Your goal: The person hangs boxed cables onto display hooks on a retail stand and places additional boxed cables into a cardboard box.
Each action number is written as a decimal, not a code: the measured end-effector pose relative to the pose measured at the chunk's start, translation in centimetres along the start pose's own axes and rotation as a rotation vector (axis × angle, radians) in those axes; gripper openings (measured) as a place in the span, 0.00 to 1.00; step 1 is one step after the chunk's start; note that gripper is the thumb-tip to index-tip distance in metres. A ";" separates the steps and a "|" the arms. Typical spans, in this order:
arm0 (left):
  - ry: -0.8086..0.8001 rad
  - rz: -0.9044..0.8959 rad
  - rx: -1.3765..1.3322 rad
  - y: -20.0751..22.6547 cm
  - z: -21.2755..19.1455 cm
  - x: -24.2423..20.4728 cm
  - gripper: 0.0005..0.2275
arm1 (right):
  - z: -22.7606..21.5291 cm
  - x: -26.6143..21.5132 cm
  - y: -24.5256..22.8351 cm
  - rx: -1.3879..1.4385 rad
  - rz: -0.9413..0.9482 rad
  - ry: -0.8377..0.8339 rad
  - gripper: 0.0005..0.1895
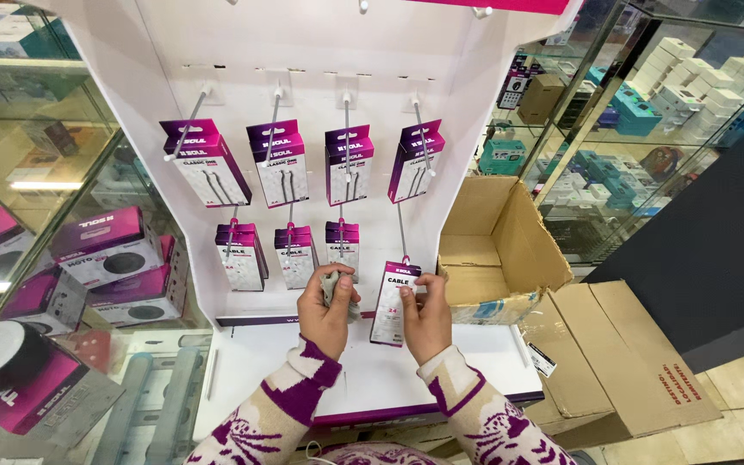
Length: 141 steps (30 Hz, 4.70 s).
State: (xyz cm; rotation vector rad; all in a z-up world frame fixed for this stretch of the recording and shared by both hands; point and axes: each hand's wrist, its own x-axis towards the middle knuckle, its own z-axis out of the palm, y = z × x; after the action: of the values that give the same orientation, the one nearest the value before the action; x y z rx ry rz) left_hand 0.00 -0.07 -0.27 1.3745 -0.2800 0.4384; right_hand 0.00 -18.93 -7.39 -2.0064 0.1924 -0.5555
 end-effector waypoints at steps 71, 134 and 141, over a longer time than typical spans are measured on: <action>-0.379 -0.027 0.556 -3.1 11.8 -0.9 0.12 | -6.3 12.0 5.7 -0.791 0.121 -0.800 0.28; 0.152 -0.228 -0.209 5.1 1.5 0.2 0.25 | -3.6 -6.3 -9.5 -0.076 -0.638 -0.199 0.28; -0.257 -0.123 -0.428 5.0 -0.4 0.7 0.34 | -4.3 -6.7 -11.1 0.122 -0.482 -0.407 0.34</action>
State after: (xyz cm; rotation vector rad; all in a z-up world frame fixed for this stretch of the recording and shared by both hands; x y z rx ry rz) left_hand -1.69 1.08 4.31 1.0180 -0.4680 0.0880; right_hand -8.93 -14.54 1.94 -2.0002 -0.5719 -0.4264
